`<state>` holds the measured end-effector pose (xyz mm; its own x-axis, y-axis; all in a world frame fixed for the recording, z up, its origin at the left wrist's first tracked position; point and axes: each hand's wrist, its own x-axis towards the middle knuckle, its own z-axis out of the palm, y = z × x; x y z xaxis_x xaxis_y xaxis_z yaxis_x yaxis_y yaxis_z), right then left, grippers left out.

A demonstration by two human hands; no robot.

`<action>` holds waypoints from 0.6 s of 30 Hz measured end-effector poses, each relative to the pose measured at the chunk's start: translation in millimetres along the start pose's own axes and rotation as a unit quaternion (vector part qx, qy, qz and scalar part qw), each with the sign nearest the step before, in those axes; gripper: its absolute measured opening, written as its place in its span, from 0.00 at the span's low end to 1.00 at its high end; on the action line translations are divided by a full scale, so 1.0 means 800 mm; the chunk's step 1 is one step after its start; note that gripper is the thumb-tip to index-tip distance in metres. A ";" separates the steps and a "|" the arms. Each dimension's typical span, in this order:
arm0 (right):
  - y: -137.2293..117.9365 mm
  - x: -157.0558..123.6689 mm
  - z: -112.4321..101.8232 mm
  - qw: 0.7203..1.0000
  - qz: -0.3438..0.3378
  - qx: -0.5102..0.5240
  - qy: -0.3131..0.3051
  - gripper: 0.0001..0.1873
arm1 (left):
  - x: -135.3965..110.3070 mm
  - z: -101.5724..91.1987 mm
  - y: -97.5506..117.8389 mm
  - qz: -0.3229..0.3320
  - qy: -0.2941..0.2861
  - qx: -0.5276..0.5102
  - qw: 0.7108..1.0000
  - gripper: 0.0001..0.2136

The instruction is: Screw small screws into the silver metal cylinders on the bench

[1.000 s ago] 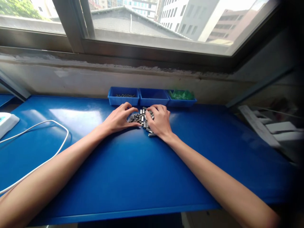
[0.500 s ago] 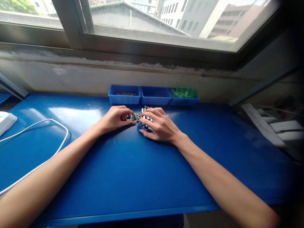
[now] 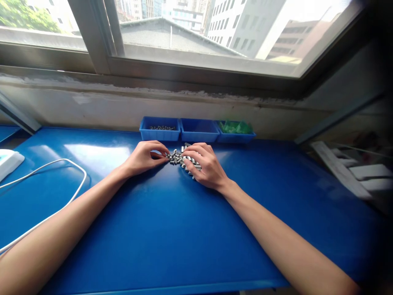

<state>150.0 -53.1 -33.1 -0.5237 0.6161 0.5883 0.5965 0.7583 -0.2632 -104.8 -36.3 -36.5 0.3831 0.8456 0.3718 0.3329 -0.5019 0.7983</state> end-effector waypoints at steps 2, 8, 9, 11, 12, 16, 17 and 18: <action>0.000 0.000 0.000 1.000 0.009 0.005 -0.004 0.14 | 0.000 0.001 0.000 0.007 -0.007 0.014 1.000 0.12; -0.001 0.001 0.000 1.000 0.010 0.005 0.012 0.13 | 0.004 0.000 0.004 0.013 0.007 0.013 1.000 0.12; -0.002 0.001 0.000 1.000 0.015 0.003 0.018 0.13 | 0.005 0.001 0.006 0.012 0.018 0.006 1.000 0.13; -0.002 0.002 0.000 0.999 0.032 0.000 0.027 0.14 | 0.008 0.003 0.012 0.006 0.038 -0.015 0.999 0.14; -0.003 0.003 0.000 0.999 0.041 0.000 0.031 0.14 | 0.009 0.006 0.015 -0.001 0.042 -0.030 0.999 0.14; -0.003 0.004 0.001 0.997 0.059 0.012 0.045 0.14 | 0.013 0.018 0.029 -0.051 0.013 -0.110 0.993 0.17; -0.003 0.005 0.001 0.997 0.059 0.015 0.048 0.14 | 0.013 0.021 0.031 -0.066 0.002 -0.134 0.989 0.17; -0.003 0.005 0.001 0.997 0.057 0.018 0.051 0.14 | 0.013 0.023 0.033 -0.078 -0.006 -0.157 0.985 0.17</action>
<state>146.4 -52.4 -30.6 -0.3885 0.6758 0.6264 0.6253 0.6926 -0.3596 -76.3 -43.8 -20.5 0.3592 0.9048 0.2286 0.1070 -0.2833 0.9530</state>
